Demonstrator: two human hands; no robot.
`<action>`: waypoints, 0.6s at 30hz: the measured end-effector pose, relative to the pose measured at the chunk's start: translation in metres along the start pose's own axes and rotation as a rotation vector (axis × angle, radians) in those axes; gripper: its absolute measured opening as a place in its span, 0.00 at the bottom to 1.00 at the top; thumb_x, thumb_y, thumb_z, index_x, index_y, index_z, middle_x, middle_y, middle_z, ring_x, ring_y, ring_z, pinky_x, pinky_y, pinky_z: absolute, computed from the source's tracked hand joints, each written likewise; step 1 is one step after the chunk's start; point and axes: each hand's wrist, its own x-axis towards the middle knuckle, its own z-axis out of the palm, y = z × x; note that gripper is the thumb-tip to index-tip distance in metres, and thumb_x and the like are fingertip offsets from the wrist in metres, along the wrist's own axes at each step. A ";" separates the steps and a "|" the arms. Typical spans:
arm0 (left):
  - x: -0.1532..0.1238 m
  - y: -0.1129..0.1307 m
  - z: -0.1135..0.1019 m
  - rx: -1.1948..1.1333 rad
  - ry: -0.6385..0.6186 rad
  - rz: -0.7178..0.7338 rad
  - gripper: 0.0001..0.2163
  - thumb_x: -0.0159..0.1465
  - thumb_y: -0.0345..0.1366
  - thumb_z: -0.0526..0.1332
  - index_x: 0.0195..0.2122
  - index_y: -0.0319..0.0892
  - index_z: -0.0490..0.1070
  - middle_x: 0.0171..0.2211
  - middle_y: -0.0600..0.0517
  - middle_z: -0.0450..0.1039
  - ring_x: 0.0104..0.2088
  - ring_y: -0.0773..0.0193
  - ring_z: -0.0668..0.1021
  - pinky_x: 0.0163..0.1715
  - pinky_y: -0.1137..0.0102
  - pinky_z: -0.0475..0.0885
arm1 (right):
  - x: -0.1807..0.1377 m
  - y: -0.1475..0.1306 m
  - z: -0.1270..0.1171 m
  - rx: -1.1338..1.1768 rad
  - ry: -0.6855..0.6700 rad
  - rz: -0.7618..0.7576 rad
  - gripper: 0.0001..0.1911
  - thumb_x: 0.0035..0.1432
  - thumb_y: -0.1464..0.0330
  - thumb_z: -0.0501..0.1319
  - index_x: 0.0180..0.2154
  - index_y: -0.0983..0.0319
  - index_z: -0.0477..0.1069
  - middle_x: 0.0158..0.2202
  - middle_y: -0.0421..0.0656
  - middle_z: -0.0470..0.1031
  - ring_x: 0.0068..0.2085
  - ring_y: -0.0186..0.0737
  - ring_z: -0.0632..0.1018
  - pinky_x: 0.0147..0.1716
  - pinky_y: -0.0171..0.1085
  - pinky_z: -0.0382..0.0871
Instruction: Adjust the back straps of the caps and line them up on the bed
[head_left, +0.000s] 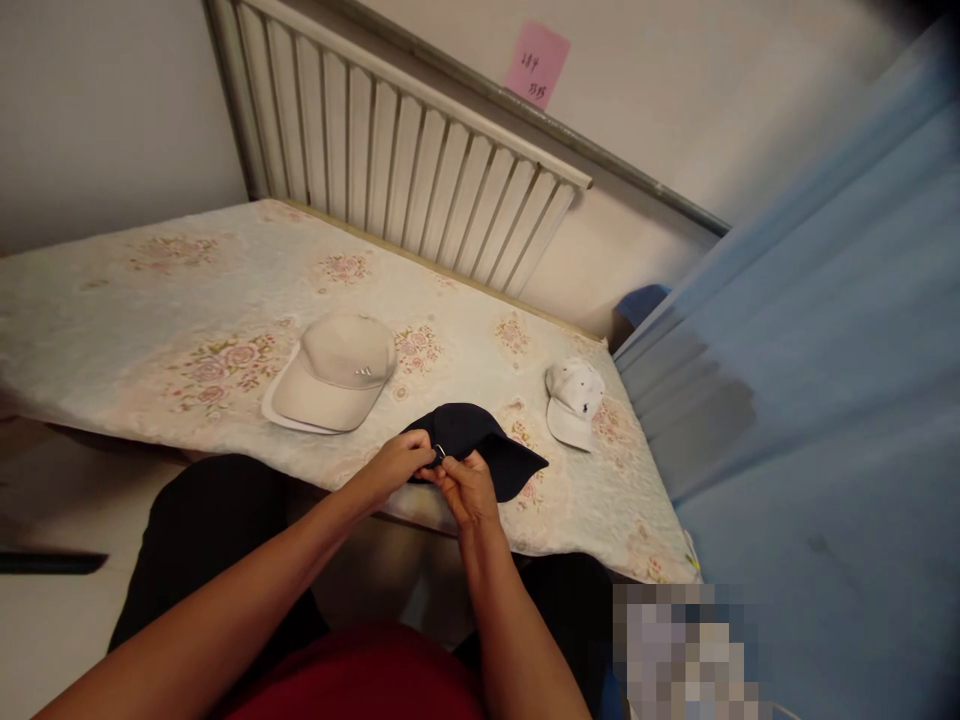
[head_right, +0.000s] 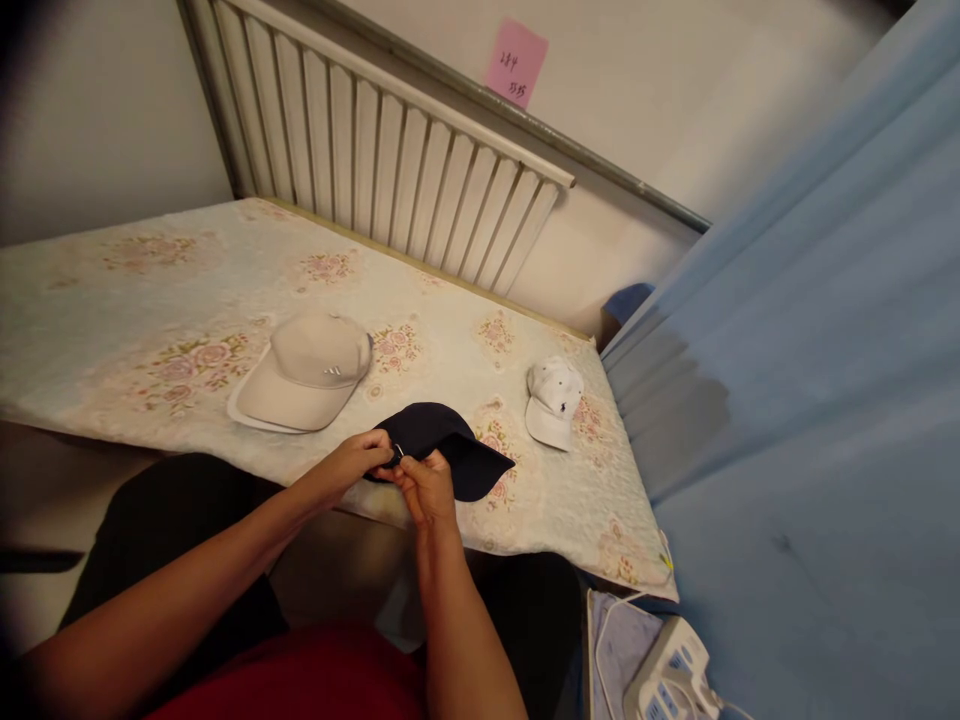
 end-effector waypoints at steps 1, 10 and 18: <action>0.000 0.000 0.000 0.002 -0.002 -0.006 0.08 0.53 0.35 0.58 0.21 0.43 0.59 0.17 0.59 0.66 0.19 0.69 0.68 0.23 0.74 0.57 | 0.000 0.000 0.000 -0.002 -0.002 0.000 0.15 0.38 0.73 0.70 0.31 0.62 0.71 0.24 0.35 0.74 0.21 0.28 0.71 0.31 0.40 0.79; 0.001 0.003 -0.003 0.030 0.017 -0.026 0.10 0.52 0.35 0.62 0.20 0.42 0.60 0.16 0.61 0.62 0.18 0.71 0.67 0.21 0.75 0.56 | -0.001 0.002 -0.002 -0.014 -0.010 0.008 0.15 0.38 0.73 0.70 0.32 0.63 0.72 0.25 0.35 0.75 0.20 0.28 0.71 0.30 0.39 0.78; -0.005 0.005 -0.006 -0.042 -0.011 -0.014 0.09 0.52 0.38 0.63 0.26 0.40 0.65 0.22 0.56 0.72 0.24 0.67 0.75 0.30 0.72 0.68 | 0.000 0.002 -0.004 -0.002 0.019 0.000 0.15 0.37 0.73 0.71 0.31 0.62 0.71 0.24 0.35 0.75 0.20 0.28 0.71 0.26 0.34 0.76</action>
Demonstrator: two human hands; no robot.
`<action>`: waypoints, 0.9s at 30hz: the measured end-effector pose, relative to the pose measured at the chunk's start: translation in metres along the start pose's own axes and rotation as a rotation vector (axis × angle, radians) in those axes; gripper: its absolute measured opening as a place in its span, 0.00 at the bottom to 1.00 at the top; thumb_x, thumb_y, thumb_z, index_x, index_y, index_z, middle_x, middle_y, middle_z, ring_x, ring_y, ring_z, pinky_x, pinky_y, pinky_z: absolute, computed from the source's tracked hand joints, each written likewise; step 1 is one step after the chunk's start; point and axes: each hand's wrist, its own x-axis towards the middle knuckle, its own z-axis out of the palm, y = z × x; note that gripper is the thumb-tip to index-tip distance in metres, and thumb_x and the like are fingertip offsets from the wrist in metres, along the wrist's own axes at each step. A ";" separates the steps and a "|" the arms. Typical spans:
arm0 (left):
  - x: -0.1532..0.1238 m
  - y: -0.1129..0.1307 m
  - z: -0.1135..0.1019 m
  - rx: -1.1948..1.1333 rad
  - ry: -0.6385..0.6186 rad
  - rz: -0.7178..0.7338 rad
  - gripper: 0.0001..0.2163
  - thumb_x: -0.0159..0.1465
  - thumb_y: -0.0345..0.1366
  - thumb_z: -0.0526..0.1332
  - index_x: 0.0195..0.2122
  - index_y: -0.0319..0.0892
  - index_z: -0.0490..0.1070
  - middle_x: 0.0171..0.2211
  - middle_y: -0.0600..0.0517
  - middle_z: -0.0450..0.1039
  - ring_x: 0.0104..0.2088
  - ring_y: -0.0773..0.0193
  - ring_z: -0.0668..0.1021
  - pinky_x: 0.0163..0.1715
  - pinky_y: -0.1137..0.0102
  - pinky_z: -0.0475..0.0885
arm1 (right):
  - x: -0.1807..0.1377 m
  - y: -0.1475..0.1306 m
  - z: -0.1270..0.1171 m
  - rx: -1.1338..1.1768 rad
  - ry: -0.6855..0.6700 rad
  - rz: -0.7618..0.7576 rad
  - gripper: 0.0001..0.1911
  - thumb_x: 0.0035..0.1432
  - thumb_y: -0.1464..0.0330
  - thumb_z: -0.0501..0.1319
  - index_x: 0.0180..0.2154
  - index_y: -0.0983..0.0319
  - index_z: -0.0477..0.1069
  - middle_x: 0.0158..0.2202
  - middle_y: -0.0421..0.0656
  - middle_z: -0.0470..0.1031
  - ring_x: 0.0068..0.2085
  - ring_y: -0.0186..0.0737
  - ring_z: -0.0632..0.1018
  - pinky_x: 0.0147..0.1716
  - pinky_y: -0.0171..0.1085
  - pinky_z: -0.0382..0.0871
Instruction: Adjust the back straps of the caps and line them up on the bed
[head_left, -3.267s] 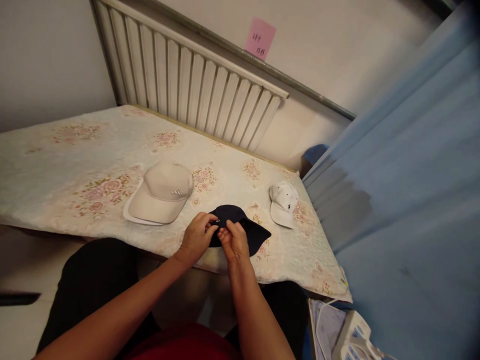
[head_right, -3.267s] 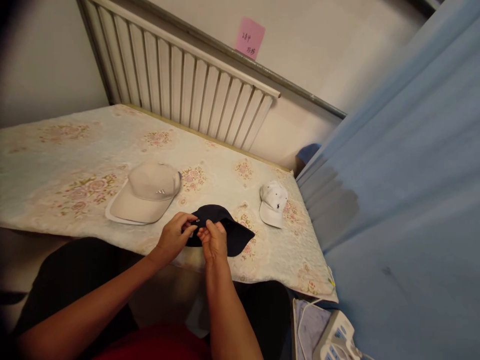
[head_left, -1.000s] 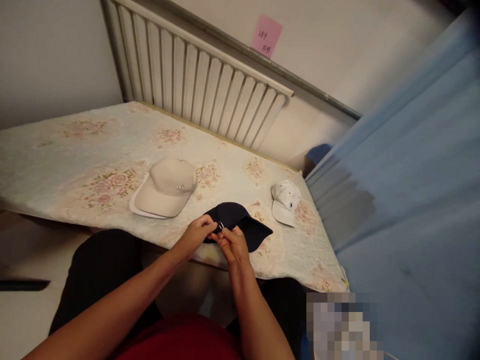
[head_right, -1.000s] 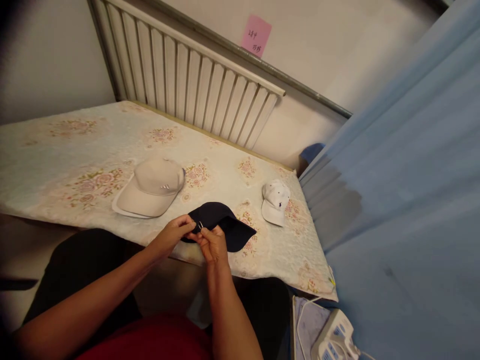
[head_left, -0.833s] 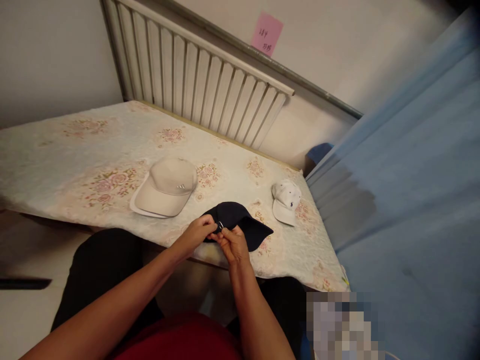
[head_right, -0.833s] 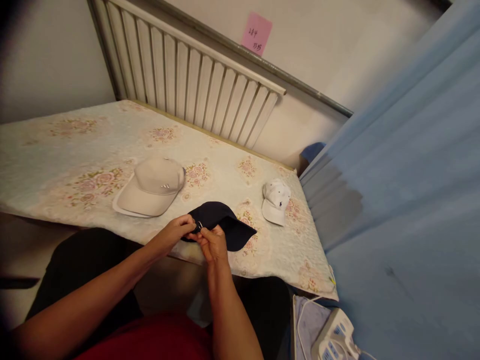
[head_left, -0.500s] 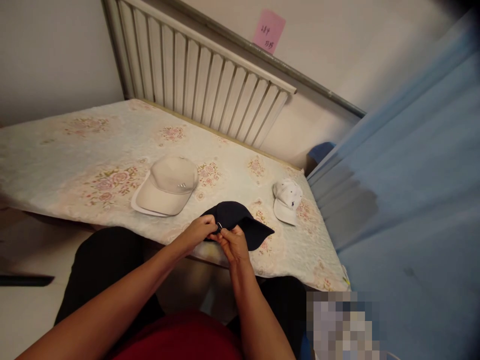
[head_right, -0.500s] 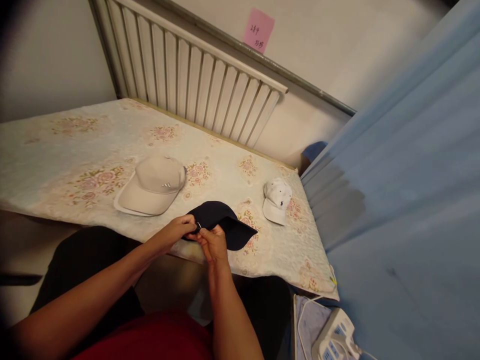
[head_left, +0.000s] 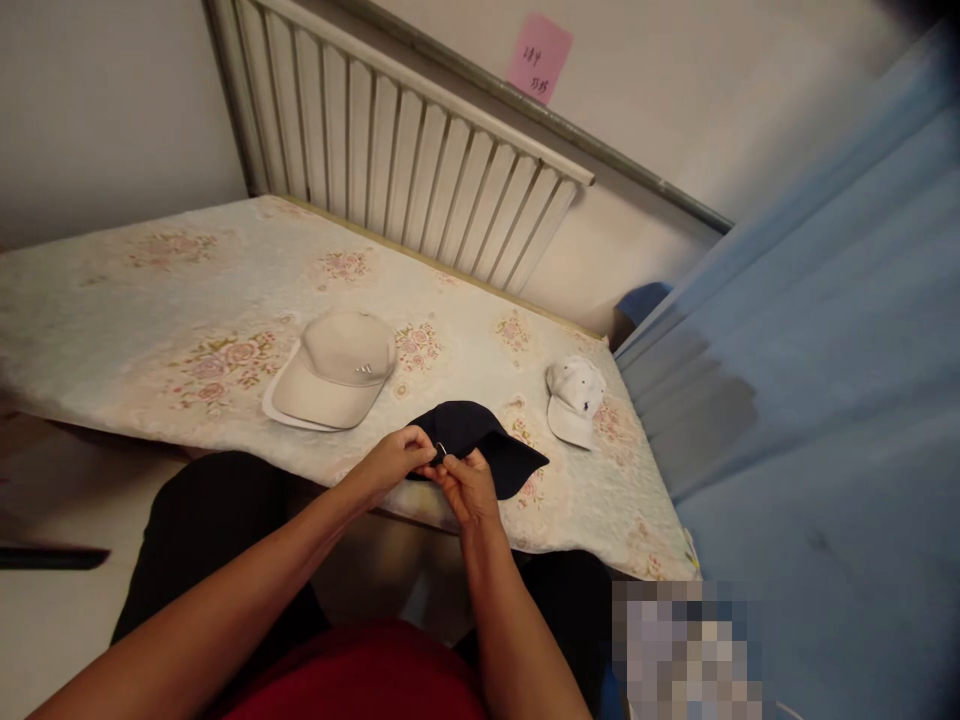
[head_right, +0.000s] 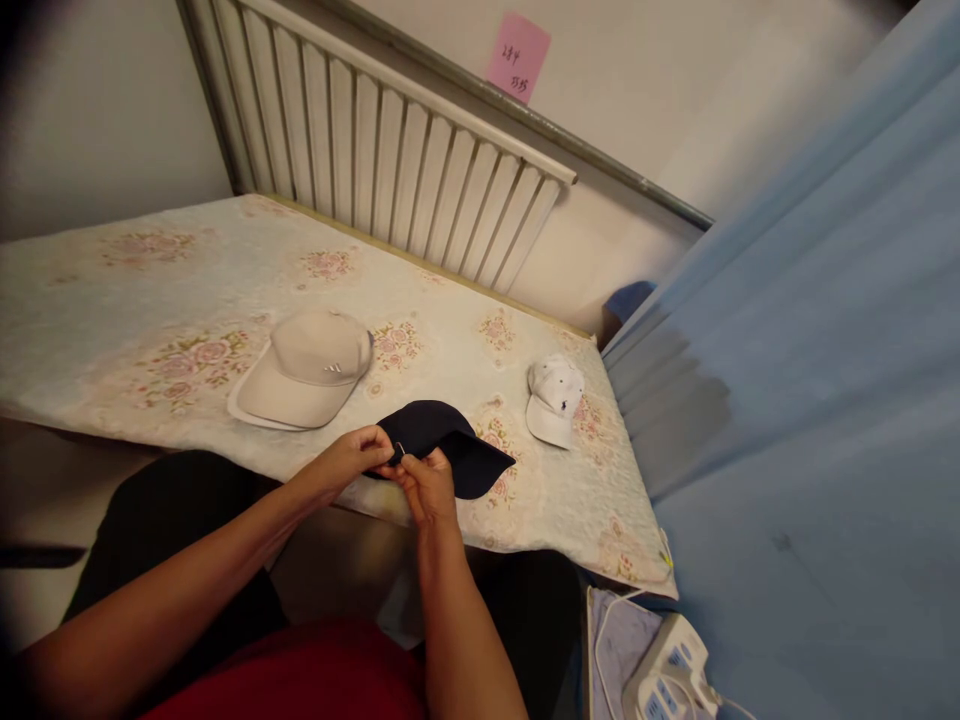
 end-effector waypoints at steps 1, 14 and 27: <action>-0.001 0.001 0.000 0.001 -0.005 0.005 0.08 0.51 0.37 0.63 0.26 0.40 0.65 0.22 0.56 0.73 0.25 0.67 0.76 0.31 0.71 0.69 | 0.000 0.000 -0.001 0.001 0.003 -0.002 0.15 0.38 0.73 0.71 0.31 0.62 0.71 0.23 0.35 0.74 0.20 0.28 0.71 0.26 0.34 0.76; 0.005 -0.007 0.007 0.267 0.261 0.064 0.10 0.51 0.40 0.63 0.22 0.43 0.63 0.17 0.60 0.63 0.21 0.68 0.67 0.24 0.72 0.60 | -0.001 0.004 0.003 0.010 -0.055 -0.019 0.20 0.41 0.73 0.71 0.38 0.61 0.71 0.30 0.35 0.76 0.22 0.27 0.73 0.28 0.35 0.77; -0.035 -0.025 0.002 0.779 0.363 0.342 0.05 0.61 0.37 0.55 0.30 0.43 0.64 0.27 0.52 0.68 0.30 0.60 0.72 0.32 0.66 0.67 | 0.002 0.001 -0.003 0.108 -0.065 -0.033 0.13 0.47 0.74 0.68 0.35 0.60 0.69 0.23 0.31 0.69 0.22 0.27 0.71 0.34 0.37 0.75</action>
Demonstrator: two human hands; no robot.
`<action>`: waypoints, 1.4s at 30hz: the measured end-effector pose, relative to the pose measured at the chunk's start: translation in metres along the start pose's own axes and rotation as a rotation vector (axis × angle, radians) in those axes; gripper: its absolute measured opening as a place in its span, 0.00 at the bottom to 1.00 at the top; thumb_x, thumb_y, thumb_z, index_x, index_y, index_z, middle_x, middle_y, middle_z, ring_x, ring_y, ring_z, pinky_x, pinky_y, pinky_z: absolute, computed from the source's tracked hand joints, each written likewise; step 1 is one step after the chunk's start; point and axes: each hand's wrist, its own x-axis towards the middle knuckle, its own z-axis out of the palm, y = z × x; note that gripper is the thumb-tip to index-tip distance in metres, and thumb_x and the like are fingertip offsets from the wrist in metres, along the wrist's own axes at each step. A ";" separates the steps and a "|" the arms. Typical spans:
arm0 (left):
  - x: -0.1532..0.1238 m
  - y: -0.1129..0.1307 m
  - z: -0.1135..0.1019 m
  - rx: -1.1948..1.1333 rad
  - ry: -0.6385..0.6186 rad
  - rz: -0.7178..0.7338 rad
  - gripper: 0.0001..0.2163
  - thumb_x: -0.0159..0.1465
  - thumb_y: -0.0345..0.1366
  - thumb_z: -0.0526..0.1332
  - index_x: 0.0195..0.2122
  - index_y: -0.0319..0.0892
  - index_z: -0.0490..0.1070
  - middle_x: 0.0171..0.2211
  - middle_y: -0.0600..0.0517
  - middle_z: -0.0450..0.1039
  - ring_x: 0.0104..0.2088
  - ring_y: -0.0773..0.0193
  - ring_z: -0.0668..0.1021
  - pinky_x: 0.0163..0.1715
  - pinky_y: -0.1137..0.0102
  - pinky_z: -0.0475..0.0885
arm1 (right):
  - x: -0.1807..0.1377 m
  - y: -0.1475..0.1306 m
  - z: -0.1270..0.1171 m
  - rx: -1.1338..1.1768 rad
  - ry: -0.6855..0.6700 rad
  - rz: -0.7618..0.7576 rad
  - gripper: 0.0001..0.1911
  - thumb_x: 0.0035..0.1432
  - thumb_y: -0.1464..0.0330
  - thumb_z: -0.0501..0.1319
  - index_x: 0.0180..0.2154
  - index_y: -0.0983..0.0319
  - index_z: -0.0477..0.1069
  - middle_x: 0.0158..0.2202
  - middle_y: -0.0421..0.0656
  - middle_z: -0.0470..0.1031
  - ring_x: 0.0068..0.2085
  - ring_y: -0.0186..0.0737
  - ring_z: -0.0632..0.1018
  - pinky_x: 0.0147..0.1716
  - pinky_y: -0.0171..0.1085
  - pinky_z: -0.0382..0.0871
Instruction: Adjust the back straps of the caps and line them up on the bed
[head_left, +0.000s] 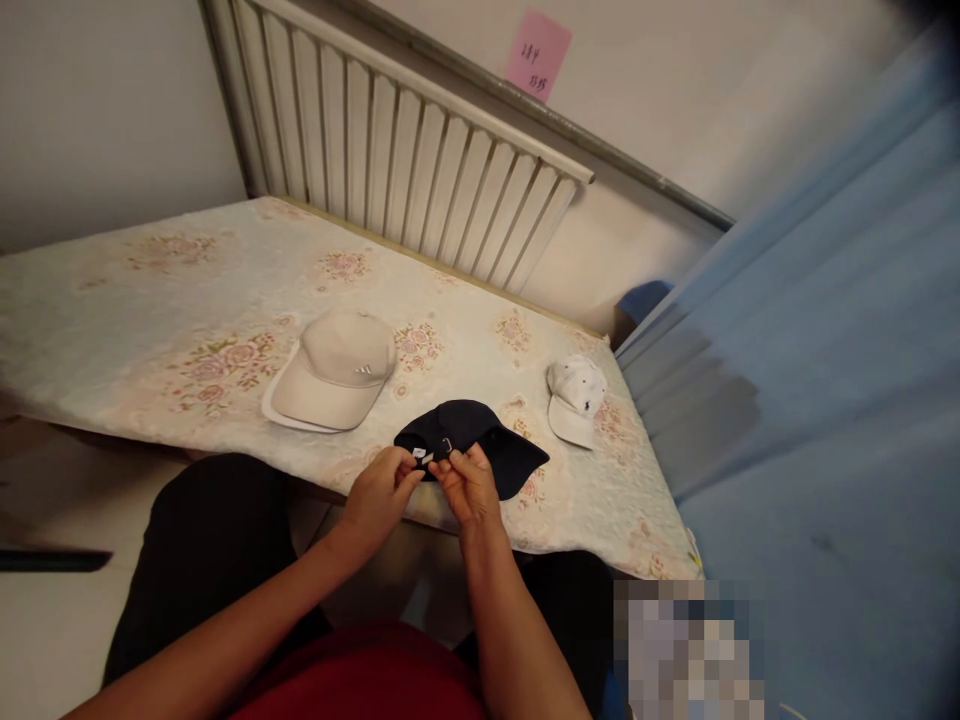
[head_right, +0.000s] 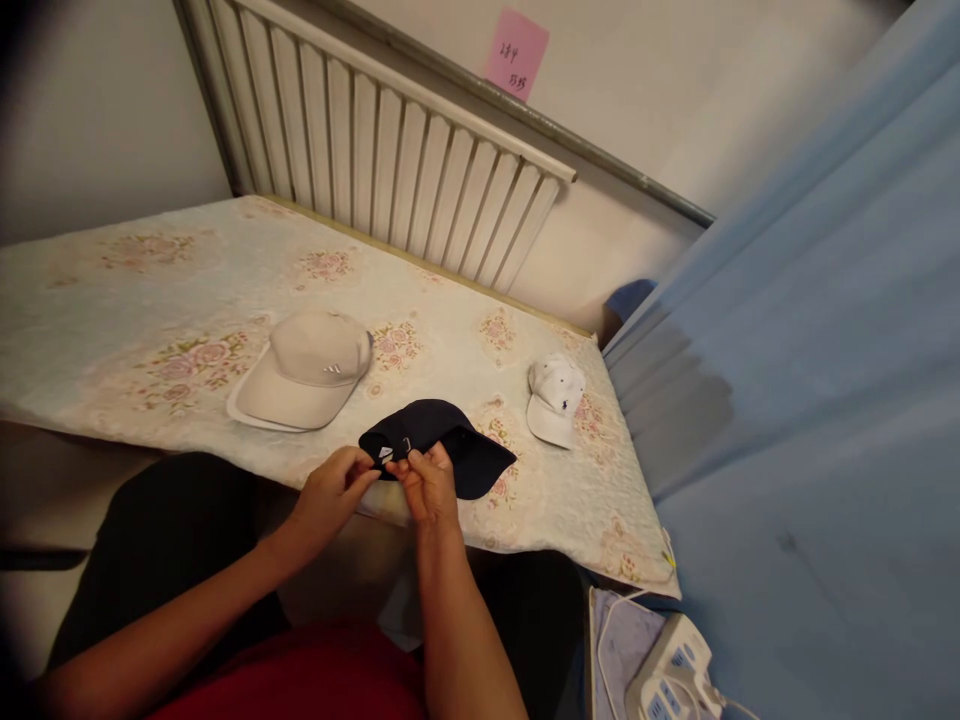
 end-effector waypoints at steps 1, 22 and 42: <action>0.001 -0.003 0.002 0.063 0.053 0.073 0.04 0.61 0.36 0.55 0.33 0.42 0.65 0.30 0.50 0.68 0.33 0.58 0.72 0.35 0.64 0.68 | 0.000 0.000 0.000 0.006 -0.004 0.002 0.12 0.47 0.74 0.67 0.35 0.60 0.69 0.23 0.32 0.70 0.23 0.27 0.71 0.34 0.37 0.75; 0.014 -0.014 0.022 0.321 -0.079 0.338 0.10 0.64 0.29 0.49 0.45 0.40 0.63 0.37 0.46 0.68 0.38 0.57 0.72 0.39 0.63 0.70 | 0.008 0.006 0.006 -0.294 0.279 -0.043 0.11 0.43 0.71 0.64 0.26 0.60 0.61 0.18 0.30 0.64 0.18 0.27 0.69 0.20 0.29 0.69; 0.010 -0.003 0.019 0.530 -0.072 0.396 0.12 0.65 0.31 0.49 0.47 0.37 0.66 0.37 0.44 0.70 0.38 0.53 0.72 0.38 0.59 0.69 | 0.005 -0.004 0.021 -0.706 0.417 -0.140 0.13 0.46 0.65 0.64 0.19 0.61 0.62 0.12 0.31 0.65 0.14 0.30 0.69 0.13 0.28 0.62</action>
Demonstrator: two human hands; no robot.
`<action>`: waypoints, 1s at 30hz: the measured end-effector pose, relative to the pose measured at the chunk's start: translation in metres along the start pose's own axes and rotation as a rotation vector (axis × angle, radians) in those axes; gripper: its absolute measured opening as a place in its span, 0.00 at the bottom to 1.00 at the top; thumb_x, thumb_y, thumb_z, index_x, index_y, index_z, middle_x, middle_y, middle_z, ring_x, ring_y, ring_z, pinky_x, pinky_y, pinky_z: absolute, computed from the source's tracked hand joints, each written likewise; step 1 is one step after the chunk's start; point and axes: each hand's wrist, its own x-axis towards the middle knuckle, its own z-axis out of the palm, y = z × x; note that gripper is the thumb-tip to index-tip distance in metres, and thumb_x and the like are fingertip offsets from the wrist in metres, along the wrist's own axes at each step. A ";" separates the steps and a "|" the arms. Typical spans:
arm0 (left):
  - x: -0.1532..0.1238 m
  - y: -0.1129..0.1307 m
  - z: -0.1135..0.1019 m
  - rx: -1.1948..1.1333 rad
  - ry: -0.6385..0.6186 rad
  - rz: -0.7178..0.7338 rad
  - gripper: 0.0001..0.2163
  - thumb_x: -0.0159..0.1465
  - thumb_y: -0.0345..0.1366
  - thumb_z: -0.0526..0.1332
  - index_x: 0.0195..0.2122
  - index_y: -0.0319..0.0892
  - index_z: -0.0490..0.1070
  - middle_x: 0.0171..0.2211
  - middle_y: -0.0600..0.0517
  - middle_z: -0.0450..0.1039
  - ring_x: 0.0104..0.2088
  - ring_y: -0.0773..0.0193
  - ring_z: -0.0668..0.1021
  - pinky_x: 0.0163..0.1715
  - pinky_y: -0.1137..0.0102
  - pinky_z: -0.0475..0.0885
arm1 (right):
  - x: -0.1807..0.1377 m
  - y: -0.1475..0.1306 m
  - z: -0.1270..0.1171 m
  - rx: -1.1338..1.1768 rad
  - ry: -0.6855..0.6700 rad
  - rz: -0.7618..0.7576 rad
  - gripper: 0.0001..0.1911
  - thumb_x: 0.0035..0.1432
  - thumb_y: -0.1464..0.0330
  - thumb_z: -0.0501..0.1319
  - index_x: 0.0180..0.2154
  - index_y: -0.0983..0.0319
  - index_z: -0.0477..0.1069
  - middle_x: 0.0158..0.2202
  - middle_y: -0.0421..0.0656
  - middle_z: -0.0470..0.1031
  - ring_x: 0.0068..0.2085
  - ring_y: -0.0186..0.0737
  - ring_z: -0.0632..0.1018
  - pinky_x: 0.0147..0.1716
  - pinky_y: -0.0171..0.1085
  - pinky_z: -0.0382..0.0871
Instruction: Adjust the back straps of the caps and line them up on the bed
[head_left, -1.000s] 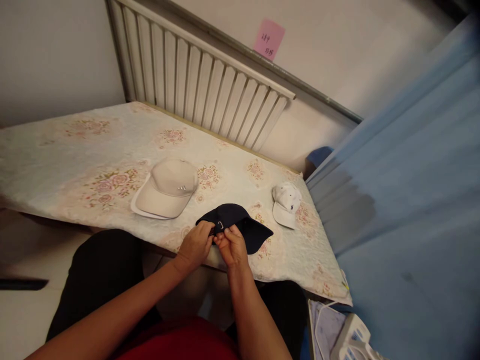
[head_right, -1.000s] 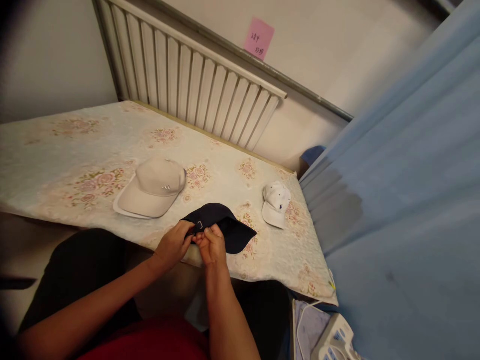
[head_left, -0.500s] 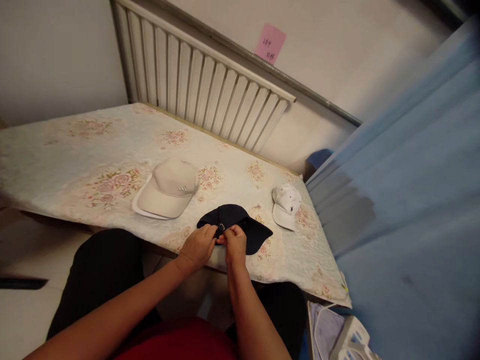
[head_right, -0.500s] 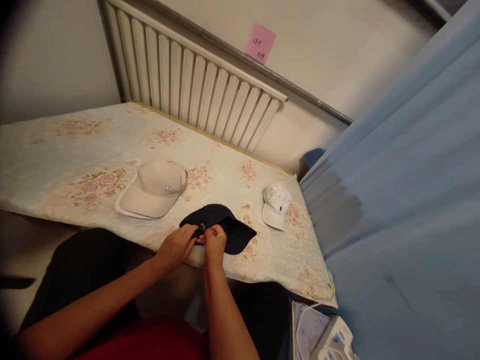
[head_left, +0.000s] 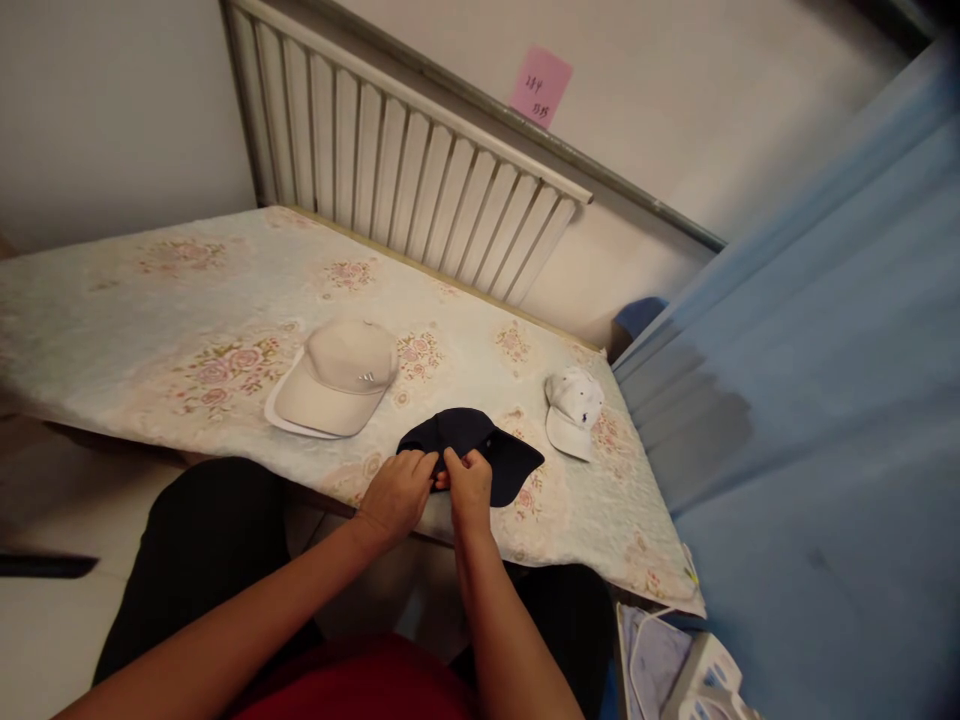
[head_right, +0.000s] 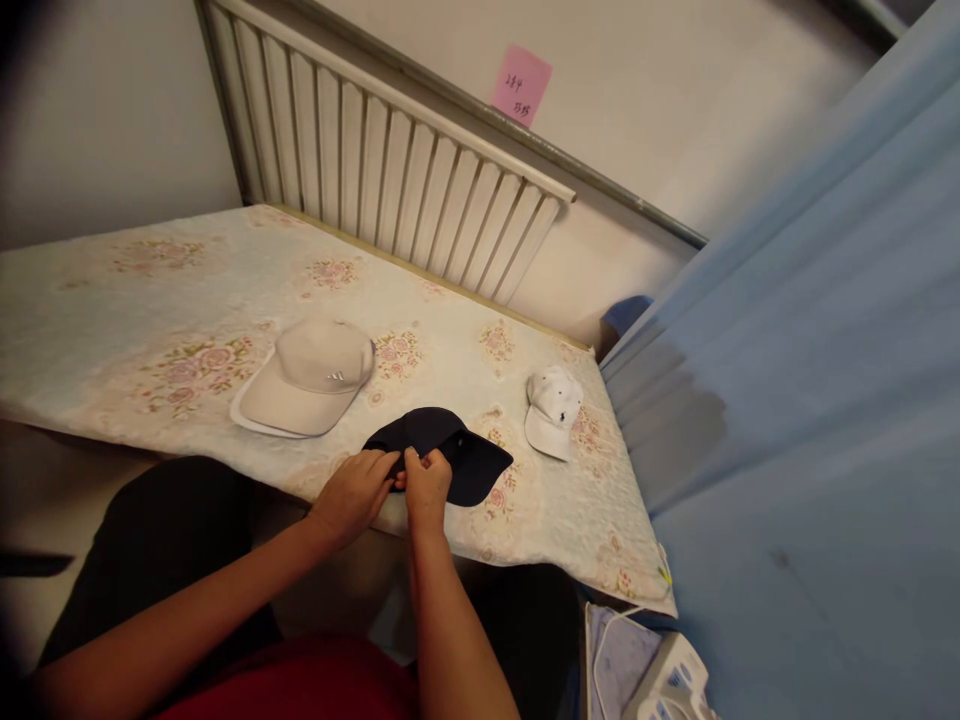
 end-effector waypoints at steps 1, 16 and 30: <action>-0.001 -0.001 0.000 -0.009 0.038 -0.013 0.13 0.65 0.31 0.50 0.49 0.37 0.65 0.40 0.42 0.70 0.42 0.52 0.72 0.41 0.58 0.68 | 0.001 0.001 -0.001 0.014 0.003 0.002 0.12 0.47 0.65 0.64 0.20 0.61 0.64 0.12 0.32 0.66 0.14 0.30 0.69 0.13 0.28 0.62; 0.007 -0.013 0.019 -0.372 -0.026 -0.513 0.27 0.60 0.29 0.52 0.61 0.28 0.52 0.56 0.31 0.66 0.55 0.47 0.72 0.52 0.55 0.68 | 0.000 -0.020 0.000 0.375 -0.055 0.020 0.12 0.48 0.62 0.66 0.26 0.63 0.66 0.13 0.33 0.67 0.16 0.28 0.68 0.18 0.29 0.64; 0.039 -0.031 0.038 -0.513 0.108 -0.398 0.26 0.58 0.24 0.49 0.59 0.35 0.57 0.55 0.38 0.68 0.57 0.53 0.71 0.55 0.55 0.66 | 0.008 -0.034 0.010 0.477 -0.052 0.011 0.12 0.44 0.66 0.69 0.29 0.63 0.68 0.16 0.33 0.68 0.17 0.27 0.68 0.18 0.28 0.65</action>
